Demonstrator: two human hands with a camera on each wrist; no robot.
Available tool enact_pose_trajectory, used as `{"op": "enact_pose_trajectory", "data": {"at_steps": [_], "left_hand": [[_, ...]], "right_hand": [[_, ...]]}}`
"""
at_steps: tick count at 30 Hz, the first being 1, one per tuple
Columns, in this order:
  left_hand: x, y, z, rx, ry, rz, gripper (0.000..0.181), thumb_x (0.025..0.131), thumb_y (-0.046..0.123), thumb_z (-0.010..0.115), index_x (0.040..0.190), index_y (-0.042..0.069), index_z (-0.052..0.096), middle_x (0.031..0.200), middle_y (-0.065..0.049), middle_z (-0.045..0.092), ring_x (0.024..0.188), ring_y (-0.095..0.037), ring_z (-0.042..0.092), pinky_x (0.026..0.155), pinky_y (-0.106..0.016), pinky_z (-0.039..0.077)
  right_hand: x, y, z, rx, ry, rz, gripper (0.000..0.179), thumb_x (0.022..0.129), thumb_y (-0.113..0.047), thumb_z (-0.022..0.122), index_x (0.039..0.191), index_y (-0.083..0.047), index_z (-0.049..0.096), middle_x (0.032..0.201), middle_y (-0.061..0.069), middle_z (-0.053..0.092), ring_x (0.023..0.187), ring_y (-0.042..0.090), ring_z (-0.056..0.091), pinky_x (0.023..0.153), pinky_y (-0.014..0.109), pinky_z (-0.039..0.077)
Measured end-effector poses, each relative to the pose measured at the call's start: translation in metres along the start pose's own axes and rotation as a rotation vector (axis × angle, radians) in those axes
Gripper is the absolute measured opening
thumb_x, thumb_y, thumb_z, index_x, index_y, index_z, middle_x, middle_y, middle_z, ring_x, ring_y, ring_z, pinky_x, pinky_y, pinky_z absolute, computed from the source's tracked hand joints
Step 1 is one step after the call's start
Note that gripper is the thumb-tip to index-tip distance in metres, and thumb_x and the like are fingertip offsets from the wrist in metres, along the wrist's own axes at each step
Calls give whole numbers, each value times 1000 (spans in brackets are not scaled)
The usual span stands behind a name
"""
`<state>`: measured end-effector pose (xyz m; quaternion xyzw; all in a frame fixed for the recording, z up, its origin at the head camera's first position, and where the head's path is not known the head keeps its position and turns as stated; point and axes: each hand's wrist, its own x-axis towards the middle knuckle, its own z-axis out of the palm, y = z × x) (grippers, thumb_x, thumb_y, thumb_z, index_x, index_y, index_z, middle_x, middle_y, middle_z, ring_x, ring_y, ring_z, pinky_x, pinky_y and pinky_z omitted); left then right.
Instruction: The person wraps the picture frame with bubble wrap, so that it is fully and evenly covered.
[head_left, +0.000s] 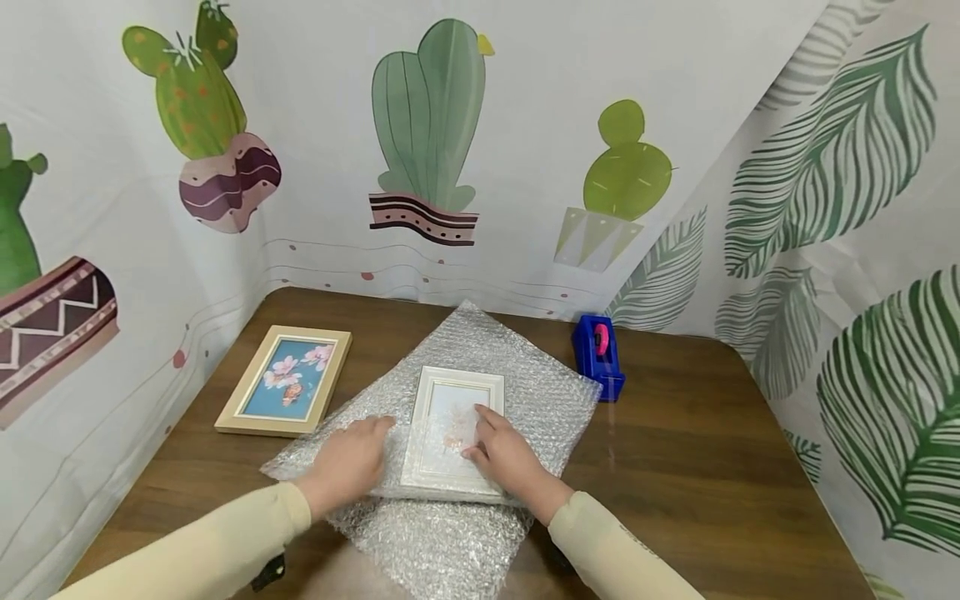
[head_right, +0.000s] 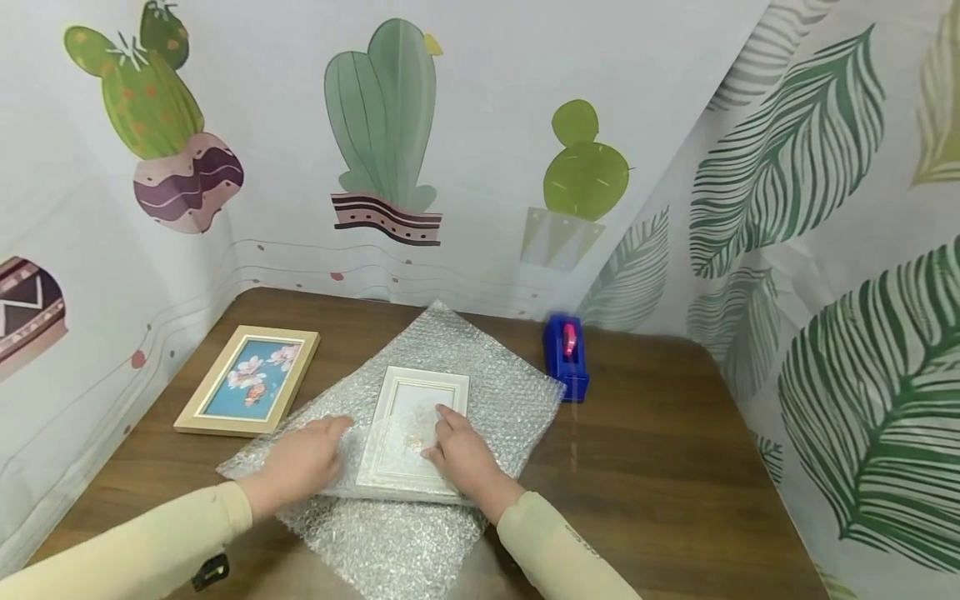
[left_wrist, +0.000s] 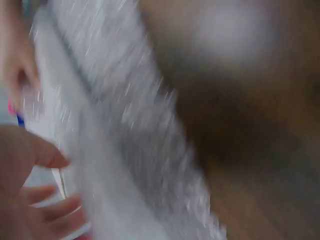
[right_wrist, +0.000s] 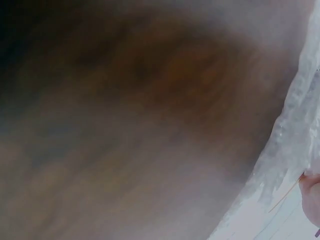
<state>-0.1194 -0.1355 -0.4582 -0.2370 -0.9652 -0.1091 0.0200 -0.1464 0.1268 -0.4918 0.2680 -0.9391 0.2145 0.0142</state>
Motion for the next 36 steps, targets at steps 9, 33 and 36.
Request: {"op": "enact_pose_trajectory", "data": {"at_steps": [9, 33, 36], "left_hand": [[-17, 45, 23, 147, -115, 424, 47, 103, 27, 47, 146, 8, 48, 150, -8, 51, 139, -22, 50, 112, -40, 45], [-7, 45, 19, -26, -331, 349, 55, 103, 31, 45, 152, 9, 37, 159, -7, 38, 147, -23, 39, 119, -44, 36], [-6, 45, 18, -45, -356, 333, 56, 103, 32, 46, 153, 9, 36, 160, -8, 36, 147, -24, 37, 120, -45, 34]], "right_hand": [[0, -1, 3, -106, 49, -12, 26, 90, -29, 71, 86, -7, 57, 140, 21, 55, 121, 34, 59, 99, 40, 53], [1, -3, 1, -372, -210, -17, 50, 105, -39, 41, 153, -28, 37, 163, -3, 30, 153, 24, 24, 121, 58, 25], [3, -1, -2, -344, -266, -13, 50, 106, -39, 37, 155, -28, 33, 165, -4, 26, 154, 24, 21, 123, 60, 19]]}}
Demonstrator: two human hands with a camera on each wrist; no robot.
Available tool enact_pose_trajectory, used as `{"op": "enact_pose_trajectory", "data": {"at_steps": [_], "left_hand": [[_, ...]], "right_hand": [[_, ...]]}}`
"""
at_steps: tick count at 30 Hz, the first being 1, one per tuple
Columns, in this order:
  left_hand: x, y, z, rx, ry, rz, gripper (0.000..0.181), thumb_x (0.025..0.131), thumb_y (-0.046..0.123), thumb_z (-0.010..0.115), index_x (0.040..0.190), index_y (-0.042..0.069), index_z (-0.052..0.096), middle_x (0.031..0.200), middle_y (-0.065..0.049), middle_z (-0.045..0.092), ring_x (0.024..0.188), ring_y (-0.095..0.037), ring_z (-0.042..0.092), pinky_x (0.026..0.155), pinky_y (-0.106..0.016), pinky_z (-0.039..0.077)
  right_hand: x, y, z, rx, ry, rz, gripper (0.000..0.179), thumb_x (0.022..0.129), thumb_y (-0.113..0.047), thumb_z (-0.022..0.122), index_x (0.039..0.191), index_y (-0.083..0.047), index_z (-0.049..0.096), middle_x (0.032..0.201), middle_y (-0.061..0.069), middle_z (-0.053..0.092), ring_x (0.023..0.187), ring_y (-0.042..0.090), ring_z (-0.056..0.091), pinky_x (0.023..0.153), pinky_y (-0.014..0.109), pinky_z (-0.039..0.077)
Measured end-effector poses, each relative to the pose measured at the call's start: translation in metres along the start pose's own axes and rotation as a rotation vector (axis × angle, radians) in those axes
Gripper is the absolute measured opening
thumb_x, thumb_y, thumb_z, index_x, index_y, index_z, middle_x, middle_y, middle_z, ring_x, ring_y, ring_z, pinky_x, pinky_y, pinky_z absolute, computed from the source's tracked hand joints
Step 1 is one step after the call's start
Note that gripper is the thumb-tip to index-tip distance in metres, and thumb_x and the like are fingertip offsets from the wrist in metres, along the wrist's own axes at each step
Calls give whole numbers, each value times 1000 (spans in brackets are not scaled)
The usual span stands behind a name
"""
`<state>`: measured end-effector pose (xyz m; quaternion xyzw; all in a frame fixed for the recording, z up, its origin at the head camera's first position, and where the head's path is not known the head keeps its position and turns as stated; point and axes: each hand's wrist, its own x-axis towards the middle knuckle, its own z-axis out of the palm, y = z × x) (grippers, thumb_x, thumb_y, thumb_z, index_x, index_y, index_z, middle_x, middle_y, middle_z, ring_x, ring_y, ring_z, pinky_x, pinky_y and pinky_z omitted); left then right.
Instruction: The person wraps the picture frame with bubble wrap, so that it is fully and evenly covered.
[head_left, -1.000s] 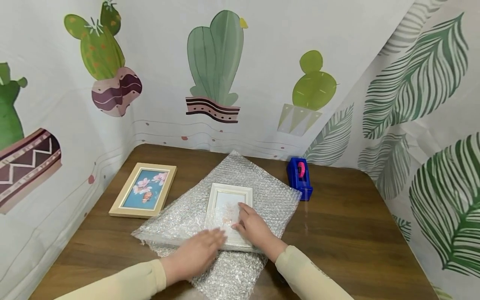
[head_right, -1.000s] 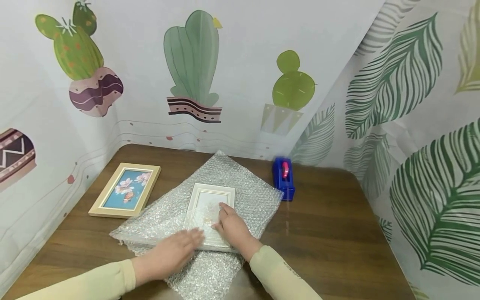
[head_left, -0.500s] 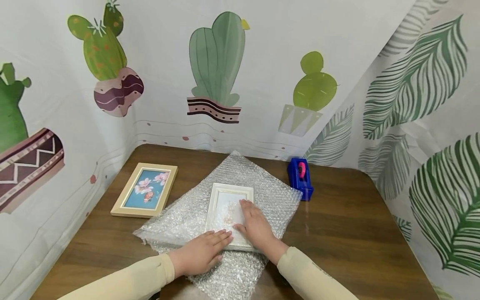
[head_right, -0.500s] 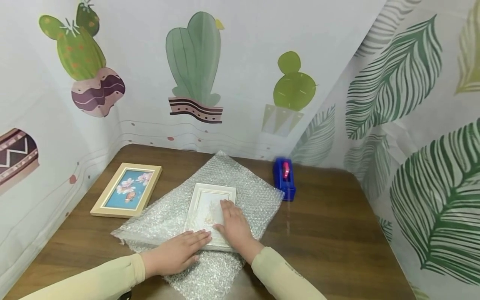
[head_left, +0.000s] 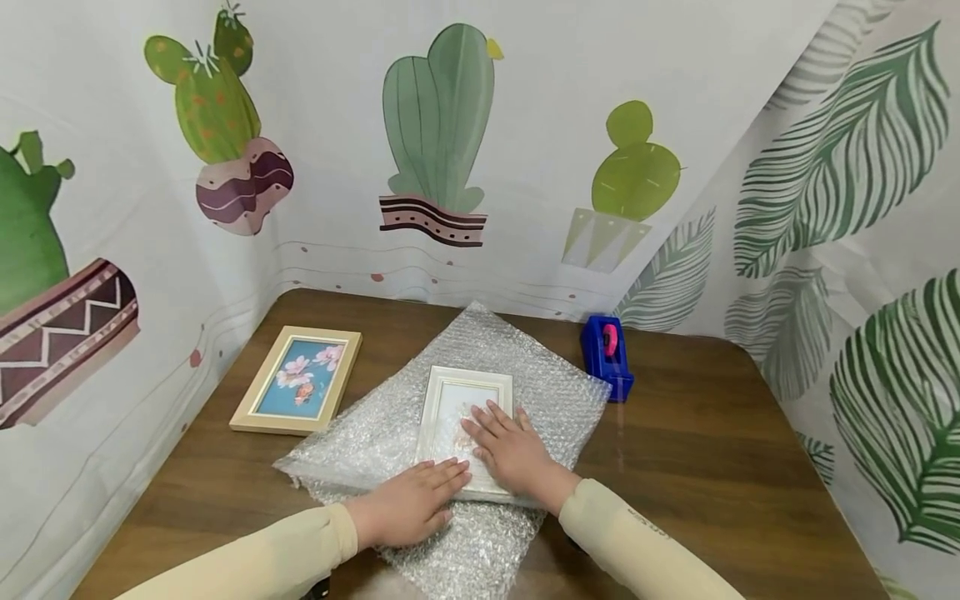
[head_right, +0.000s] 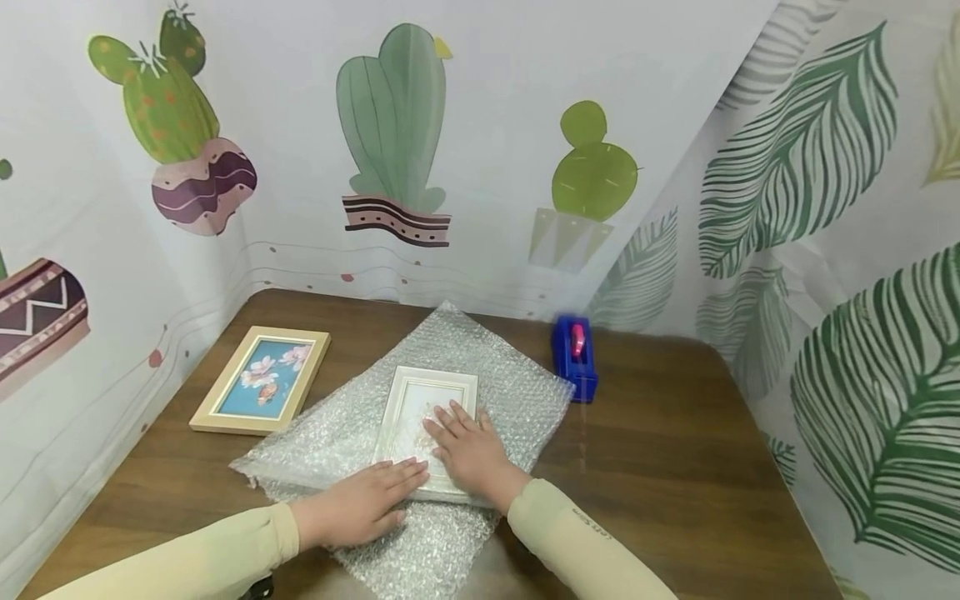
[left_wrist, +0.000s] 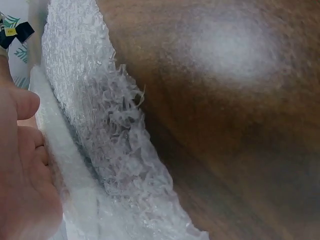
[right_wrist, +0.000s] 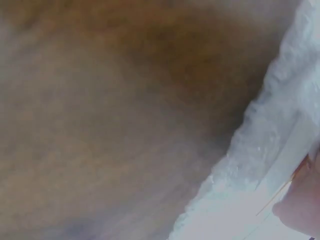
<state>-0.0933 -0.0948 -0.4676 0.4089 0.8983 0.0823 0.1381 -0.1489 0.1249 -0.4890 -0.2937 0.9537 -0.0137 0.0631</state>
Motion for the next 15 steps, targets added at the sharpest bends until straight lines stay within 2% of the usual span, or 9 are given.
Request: {"op": "enact_pose_trajectory", "data": {"at_steps": [4, 11, 15], "left_hand": [[2, 1, -2, -4, -5, -27, 57, 103, 35, 46, 153, 9, 37, 160, -7, 37, 147, -24, 38, 119, -46, 35], [11, 5, 2, 95, 59, -42, 58, 103, 34, 47, 153, 7, 36, 158, -9, 39, 147, -25, 38, 119, -47, 35], [16, 5, 6, 108, 75, -53, 58, 102, 33, 47, 153, 8, 36, 159, -8, 38, 148, -25, 37, 120, -46, 34]], "right_hand": [[2, 2, -3, 31, -46, -12, 51, 107, -38, 34, 156, -28, 29, 166, -4, 22, 155, 24, 18, 124, 61, 14], [2, 4, -2, 46, -36, -28, 51, 106, -36, 36, 156, -25, 31, 165, -2, 24, 154, 27, 21, 123, 62, 16], [2, 9, -2, 91, -40, -41, 51, 107, -36, 36, 156, -25, 30, 165, 0, 24, 154, 29, 19, 122, 63, 17]]}}
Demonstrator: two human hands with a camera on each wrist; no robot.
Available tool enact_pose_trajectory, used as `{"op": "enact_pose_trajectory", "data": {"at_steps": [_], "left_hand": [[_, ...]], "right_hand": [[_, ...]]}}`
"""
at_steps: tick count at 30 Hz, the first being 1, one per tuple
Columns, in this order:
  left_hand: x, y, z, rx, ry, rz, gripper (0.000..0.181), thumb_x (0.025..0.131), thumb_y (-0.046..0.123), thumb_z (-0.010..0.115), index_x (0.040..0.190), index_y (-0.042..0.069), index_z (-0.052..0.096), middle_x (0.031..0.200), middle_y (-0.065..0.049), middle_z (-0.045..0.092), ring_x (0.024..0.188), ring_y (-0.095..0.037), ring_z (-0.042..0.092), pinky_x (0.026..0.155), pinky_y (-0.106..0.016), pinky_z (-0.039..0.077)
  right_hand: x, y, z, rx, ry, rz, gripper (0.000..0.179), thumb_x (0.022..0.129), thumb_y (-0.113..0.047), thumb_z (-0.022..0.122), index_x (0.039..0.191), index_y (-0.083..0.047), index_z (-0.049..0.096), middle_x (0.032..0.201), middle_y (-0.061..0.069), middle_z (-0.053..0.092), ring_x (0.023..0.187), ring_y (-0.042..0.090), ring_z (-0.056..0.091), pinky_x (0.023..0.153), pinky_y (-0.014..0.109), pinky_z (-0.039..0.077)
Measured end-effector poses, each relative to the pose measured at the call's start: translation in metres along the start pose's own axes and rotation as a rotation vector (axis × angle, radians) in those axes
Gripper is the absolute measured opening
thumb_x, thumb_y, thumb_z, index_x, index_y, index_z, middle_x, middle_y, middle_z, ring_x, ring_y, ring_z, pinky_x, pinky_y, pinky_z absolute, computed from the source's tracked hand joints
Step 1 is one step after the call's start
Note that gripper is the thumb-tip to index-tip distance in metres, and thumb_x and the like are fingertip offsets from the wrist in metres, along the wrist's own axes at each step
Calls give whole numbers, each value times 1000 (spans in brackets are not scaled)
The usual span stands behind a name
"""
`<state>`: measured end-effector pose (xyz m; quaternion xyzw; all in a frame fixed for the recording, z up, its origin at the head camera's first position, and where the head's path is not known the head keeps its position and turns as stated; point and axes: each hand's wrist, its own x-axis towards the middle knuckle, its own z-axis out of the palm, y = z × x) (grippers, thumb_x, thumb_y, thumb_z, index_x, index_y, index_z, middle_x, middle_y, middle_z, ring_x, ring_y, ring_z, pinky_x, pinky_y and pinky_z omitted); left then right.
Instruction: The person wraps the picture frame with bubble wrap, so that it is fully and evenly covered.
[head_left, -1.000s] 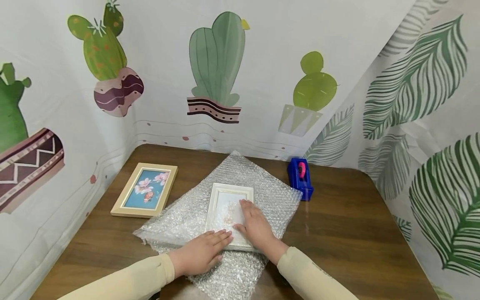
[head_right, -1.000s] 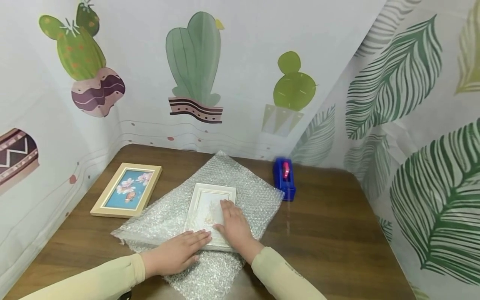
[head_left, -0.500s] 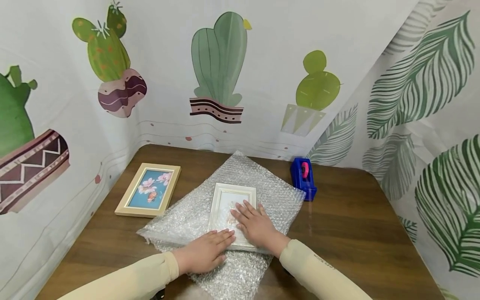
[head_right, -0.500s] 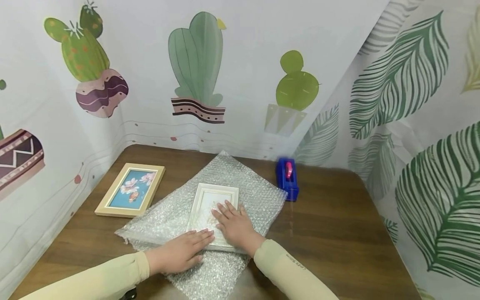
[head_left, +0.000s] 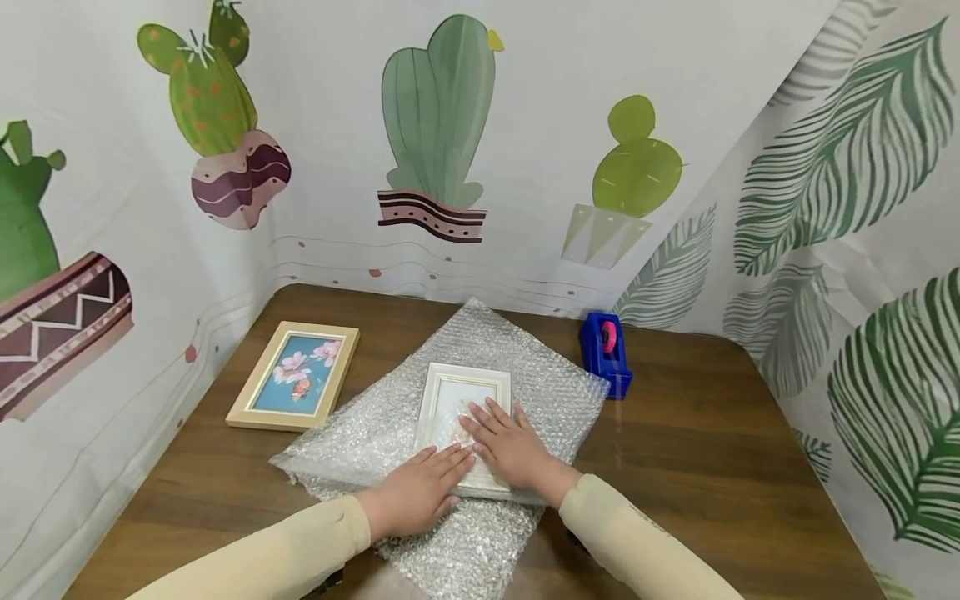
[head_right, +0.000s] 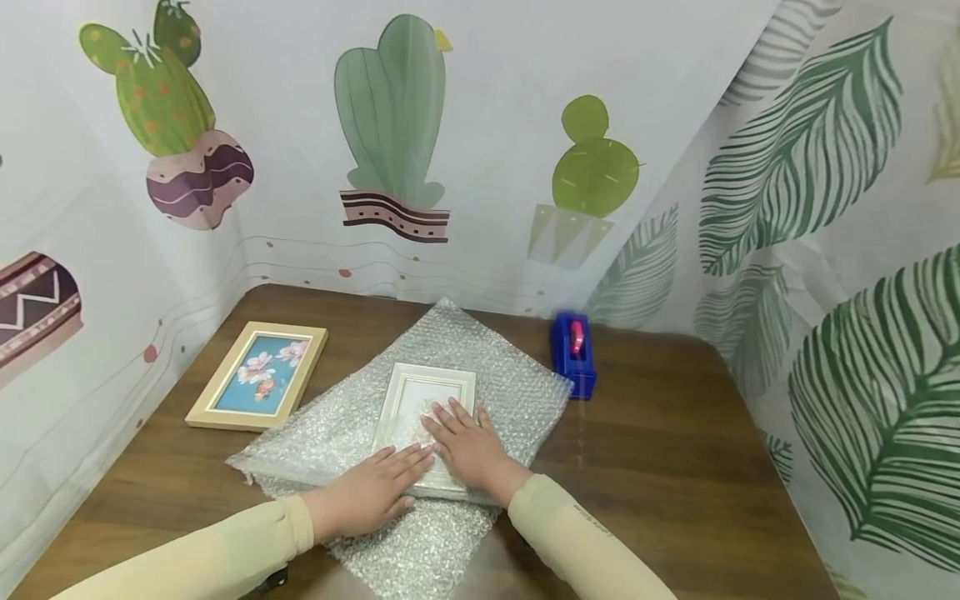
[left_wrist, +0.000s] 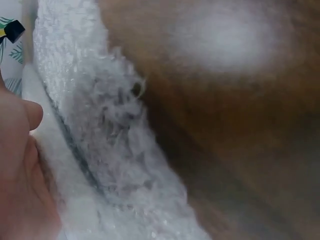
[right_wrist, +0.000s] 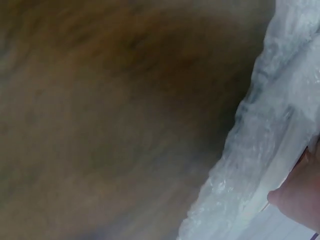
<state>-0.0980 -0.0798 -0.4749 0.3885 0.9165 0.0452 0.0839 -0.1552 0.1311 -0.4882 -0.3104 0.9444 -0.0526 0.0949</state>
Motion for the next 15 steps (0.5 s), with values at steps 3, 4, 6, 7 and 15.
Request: {"op": "enact_pose_trajectory", "data": {"at_steps": [3, 4, 6, 7, 15], "left_hand": [[2, 0, 2, -7, -15, -5, 58, 102, 33, 47, 154, 10, 34, 161, -6, 35, 149, -24, 34, 121, -46, 32], [2, 1, 2, -10, -20, -3, 58, 102, 33, 47, 154, 10, 34, 161, -6, 34, 150, -24, 33, 121, -45, 32], [3, 2, 2, -17, -30, -2, 59, 102, 33, 48, 154, 11, 33, 162, -5, 33, 150, -23, 32, 122, -45, 31], [3, 2, 2, -23, -35, -2, 59, 101, 33, 49, 154, 12, 33, 162, -5, 33, 150, -23, 32, 122, -45, 31], [2, 0, -1, -116, -84, -42, 62, 99, 32, 52, 155, 13, 32, 164, -3, 29, 152, -22, 27, 124, -47, 27]], "right_hand": [[-1, 4, -4, 69, -27, -26, 51, 107, -33, 37, 156, -22, 31, 166, 2, 22, 154, 32, 17, 121, 66, 16], [-1, 6, -6, 93, -37, -36, 51, 106, -32, 38, 156, -21, 31, 166, 3, 23, 154, 33, 17, 120, 68, 16], [-1, 11, -13, 161, -50, -45, 50, 106, -29, 41, 154, -18, 35, 164, 6, 26, 154, 36, 18, 118, 71, 15], [0, 13, -16, 190, -46, -42, 50, 105, -28, 42, 153, -17, 37, 164, 8, 28, 153, 37, 19, 118, 71, 15], [28, 49, -40, 340, 167, 105, 51, 102, -22, 50, 148, -2, 42, 159, 22, 33, 149, 41, 28, 122, 58, 24]]}}
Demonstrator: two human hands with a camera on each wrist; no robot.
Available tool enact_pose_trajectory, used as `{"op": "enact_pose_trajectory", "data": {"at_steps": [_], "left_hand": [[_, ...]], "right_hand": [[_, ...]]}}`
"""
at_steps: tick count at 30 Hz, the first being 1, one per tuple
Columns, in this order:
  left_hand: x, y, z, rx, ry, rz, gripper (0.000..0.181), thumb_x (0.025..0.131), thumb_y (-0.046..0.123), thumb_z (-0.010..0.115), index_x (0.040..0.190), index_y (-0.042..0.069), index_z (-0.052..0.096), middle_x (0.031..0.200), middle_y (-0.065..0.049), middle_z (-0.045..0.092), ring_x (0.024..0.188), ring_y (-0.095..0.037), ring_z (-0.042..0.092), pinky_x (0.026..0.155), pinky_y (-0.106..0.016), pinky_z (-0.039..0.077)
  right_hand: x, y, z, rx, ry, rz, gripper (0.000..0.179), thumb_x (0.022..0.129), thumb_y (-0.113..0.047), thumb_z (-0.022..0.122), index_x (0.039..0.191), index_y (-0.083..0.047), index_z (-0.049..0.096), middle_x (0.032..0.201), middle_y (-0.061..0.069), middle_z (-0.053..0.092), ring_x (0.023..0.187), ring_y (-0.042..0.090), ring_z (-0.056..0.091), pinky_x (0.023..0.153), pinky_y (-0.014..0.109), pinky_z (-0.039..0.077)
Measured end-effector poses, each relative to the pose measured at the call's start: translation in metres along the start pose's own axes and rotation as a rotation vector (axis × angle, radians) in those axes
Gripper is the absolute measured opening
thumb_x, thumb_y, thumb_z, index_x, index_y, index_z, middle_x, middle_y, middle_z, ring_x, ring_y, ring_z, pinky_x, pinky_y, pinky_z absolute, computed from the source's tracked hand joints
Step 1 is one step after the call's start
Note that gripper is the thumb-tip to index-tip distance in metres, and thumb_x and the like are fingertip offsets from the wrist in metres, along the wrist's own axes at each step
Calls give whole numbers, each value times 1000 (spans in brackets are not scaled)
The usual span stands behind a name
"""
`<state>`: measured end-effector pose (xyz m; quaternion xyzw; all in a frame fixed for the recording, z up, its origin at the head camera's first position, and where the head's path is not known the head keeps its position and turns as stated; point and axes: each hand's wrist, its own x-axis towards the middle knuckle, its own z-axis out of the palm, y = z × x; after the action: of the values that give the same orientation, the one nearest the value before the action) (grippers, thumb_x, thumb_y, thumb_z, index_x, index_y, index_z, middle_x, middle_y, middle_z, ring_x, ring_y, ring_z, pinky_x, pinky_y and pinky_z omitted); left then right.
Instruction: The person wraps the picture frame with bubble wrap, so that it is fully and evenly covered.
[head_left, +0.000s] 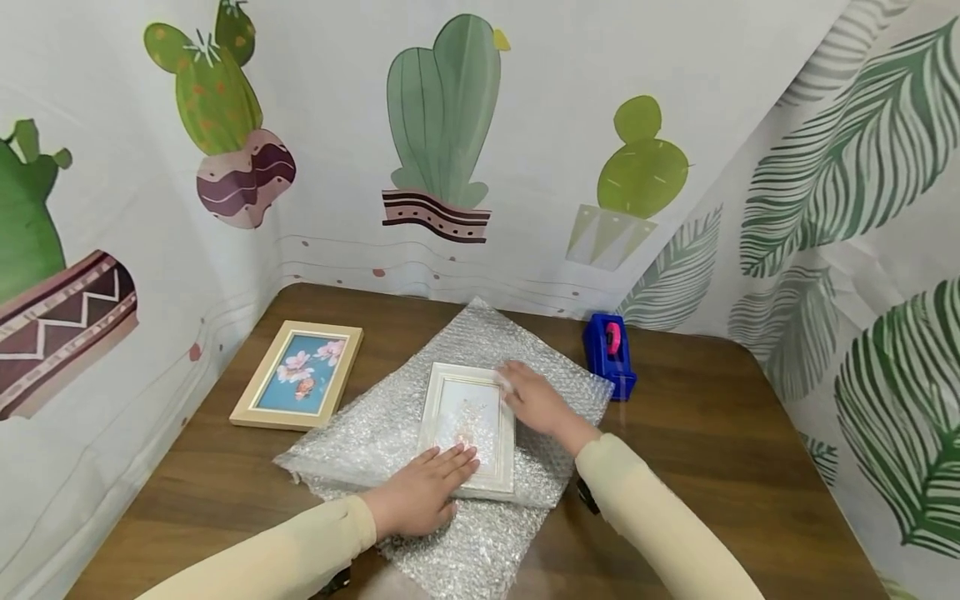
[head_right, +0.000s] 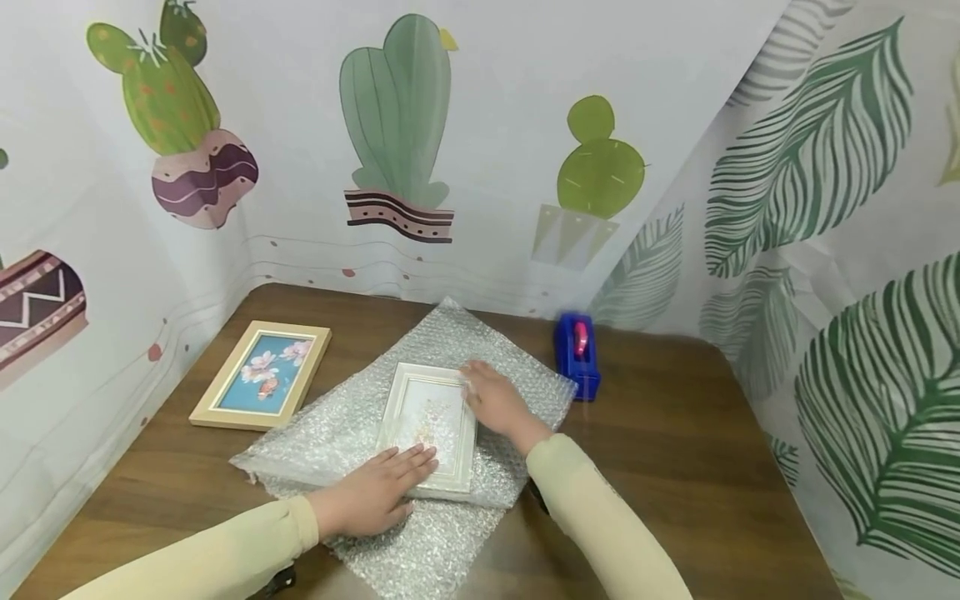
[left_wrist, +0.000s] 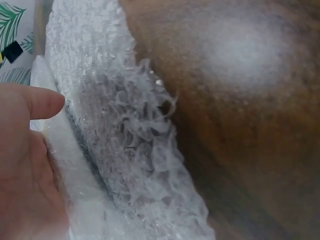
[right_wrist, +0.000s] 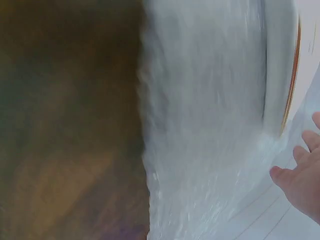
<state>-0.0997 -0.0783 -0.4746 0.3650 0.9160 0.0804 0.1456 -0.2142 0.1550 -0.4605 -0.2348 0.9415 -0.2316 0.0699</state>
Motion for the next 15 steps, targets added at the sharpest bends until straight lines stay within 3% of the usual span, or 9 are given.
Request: {"op": "enact_pose_trajectory", "data": {"at_steps": [4, 10, 15], "left_hand": [[-2, -1, -3, -7, 2, 11, 68, 95, 34, 57, 155, 11, 32, 163, -5, 30, 152, -24, 28, 123, -48, 28], [-4, -2, -3, 37, -1, 12, 92, 81, 50, 68, 156, 11, 30, 164, -5, 28, 152, -23, 27, 124, -44, 27], [-2, -1, -3, 32, -6, 19, 95, 80, 53, 68, 156, 11, 29, 165, -4, 26, 153, -21, 25, 124, -43, 26]], "right_hand": [[19, 19, -10, 32, 18, 117, 56, 103, -23, 47, 152, 0, 33, 162, 24, 23, 152, 42, 18, 123, 59, 17], [44, 39, -17, 72, 21, 289, 65, 105, -31, 42, 157, -2, 18, 164, 25, 13, 153, 44, 6, 122, 65, 6], [52, 46, -23, 69, 49, 387, 71, 102, -40, 47, 158, -8, 17, 151, 23, 43, 147, 43, 27, 121, 66, 13]]}}
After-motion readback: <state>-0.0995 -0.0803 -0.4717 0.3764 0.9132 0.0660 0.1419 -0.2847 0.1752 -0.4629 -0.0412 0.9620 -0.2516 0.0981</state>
